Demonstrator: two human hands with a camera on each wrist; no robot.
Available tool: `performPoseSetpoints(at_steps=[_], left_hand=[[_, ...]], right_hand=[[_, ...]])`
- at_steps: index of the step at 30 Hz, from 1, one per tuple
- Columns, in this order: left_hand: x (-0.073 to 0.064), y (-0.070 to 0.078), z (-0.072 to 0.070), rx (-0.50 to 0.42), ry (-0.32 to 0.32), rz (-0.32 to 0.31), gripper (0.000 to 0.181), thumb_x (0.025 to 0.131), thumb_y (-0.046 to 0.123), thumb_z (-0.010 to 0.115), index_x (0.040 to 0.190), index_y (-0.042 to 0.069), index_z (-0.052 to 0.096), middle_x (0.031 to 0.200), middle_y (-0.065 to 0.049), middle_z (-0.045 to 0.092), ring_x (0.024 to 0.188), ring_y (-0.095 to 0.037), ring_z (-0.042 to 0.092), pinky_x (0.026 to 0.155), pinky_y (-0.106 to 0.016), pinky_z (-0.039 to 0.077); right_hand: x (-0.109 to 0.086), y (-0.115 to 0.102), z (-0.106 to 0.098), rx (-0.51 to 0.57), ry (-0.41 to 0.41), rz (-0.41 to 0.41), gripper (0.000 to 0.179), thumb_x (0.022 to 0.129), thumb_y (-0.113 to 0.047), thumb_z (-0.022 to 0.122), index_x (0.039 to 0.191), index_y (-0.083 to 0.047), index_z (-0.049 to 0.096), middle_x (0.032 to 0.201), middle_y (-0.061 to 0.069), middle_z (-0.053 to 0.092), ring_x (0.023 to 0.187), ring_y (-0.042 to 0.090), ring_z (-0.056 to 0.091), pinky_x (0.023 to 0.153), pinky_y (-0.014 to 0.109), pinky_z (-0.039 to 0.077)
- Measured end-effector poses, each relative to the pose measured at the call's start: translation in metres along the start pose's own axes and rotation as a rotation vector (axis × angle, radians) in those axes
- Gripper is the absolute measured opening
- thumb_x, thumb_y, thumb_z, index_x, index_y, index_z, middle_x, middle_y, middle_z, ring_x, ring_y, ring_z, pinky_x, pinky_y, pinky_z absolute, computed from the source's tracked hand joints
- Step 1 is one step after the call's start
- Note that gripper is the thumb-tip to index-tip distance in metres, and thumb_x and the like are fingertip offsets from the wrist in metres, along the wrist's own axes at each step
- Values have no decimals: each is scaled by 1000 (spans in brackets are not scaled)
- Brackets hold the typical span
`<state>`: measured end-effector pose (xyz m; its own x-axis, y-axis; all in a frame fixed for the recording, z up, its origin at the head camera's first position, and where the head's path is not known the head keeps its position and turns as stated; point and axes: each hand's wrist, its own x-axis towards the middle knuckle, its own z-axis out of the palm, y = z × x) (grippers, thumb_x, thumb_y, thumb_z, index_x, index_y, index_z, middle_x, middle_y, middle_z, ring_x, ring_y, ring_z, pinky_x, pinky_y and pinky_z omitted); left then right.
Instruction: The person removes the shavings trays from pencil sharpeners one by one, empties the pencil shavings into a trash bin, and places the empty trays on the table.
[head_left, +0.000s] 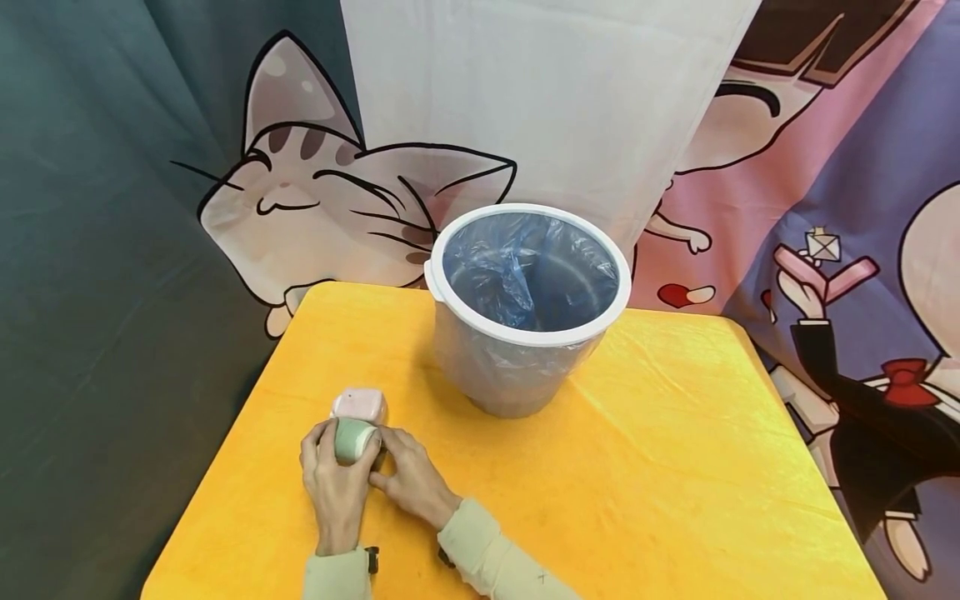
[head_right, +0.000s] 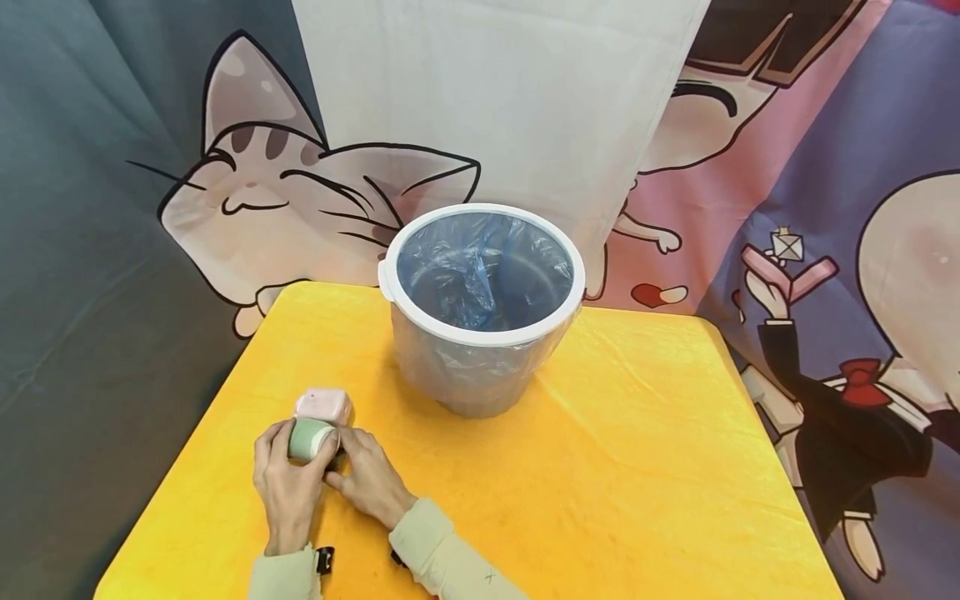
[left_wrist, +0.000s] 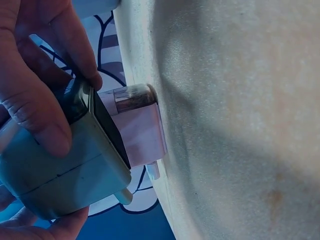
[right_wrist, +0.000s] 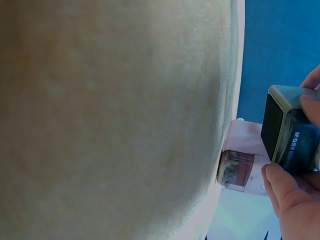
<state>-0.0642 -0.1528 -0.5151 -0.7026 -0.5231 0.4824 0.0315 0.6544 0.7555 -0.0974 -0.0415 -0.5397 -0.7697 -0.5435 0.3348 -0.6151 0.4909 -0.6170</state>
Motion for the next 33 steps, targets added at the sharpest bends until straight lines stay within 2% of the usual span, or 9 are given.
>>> performPoseSetpoints(at_steps=[8,16,23,33], left_hand=[[1,3,-2,-11,-36,-82,61,69,22,80,118,-6,57,120,-19,48,102,-34,48,77,-50,43],[-2,2,-1,-20,-37,-77,58,69,19,80,116,-6,58,118,-20,48,101,-34,47,76,-50,42],[-3,-1,-1,-11,-52,-84,58,69,20,80,117,-5,57,119,-19,48,102,-34,45,77,-49,40],[3,-9,-8,33,5,-55,58,67,16,81,115,-6,57,117,-21,47,102,-37,44,74,-52,42]], right_hand=[[-1,-1,-2,8,-23,22,65,82,-28,69,137,-8,41,128,6,52,115,15,49,94,24,43],[-1,0,-3,5,-30,56,64,79,-30,71,132,-6,44,123,4,54,111,12,51,92,21,43],[-3,0,-3,22,-42,89,61,78,-34,72,128,-8,48,120,1,55,107,9,52,90,19,43],[-4,1,-7,65,-69,113,62,77,-36,73,127,-10,48,120,-2,55,106,7,52,91,21,43]])
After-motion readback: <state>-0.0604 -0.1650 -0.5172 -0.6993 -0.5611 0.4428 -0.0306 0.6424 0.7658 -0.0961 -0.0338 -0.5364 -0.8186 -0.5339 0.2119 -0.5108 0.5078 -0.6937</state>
